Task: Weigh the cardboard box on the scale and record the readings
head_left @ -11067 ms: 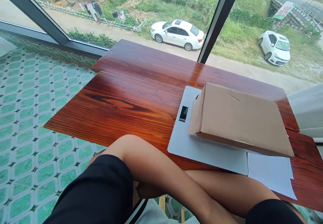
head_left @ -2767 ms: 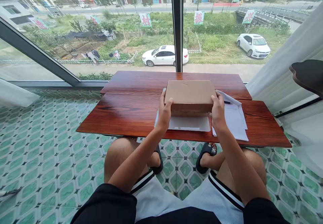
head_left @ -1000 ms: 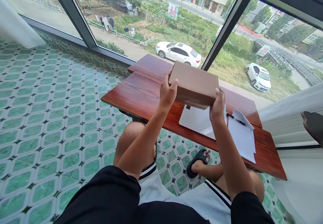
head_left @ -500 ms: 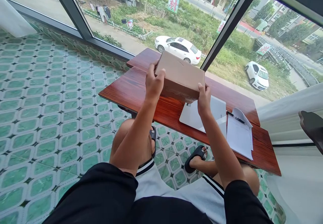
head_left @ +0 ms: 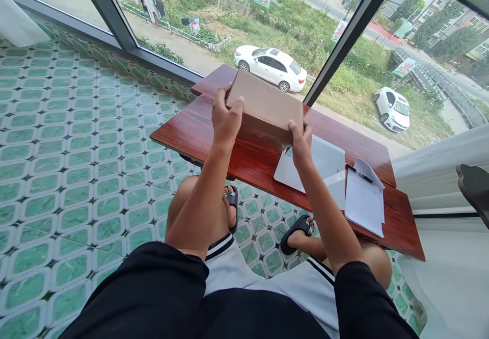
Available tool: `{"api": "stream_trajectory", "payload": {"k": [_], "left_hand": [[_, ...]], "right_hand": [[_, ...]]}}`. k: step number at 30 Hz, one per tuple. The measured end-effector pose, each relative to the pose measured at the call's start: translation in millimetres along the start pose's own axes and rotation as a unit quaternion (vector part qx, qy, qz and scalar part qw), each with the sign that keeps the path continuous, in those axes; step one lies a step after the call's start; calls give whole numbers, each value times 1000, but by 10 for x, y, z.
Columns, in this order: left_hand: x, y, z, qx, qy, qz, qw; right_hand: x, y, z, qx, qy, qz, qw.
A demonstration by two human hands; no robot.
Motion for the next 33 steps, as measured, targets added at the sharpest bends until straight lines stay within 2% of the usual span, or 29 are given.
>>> {"api": "stream_trajectory", "payload": {"k": [6,15,20,33], "left_hand": [[34,-51,-64,13,-21,0,1000],[15,-116,-276,26,-23,10,999],[21,-141,-340,29,-6,14,999],[113,-172,-417,45,3,21,999]], "right_hand": [[-61,38,3,-12,-6,-17,1000],[-99,31,119,-22,-32,-3,999],[-97,27,179,-20,-12,-2,1000],[-149,31,125,1,52,-11,999]]}}
Point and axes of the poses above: each hand's wrist, its own y-axis away from the middle knuckle, its own x-axis out of the back of the hand, z = x × y, the point moved 3 cm from there along -y, towards the middle knuckle, and after that the axes turned 7 degrees about y, right-handed, at the moved point
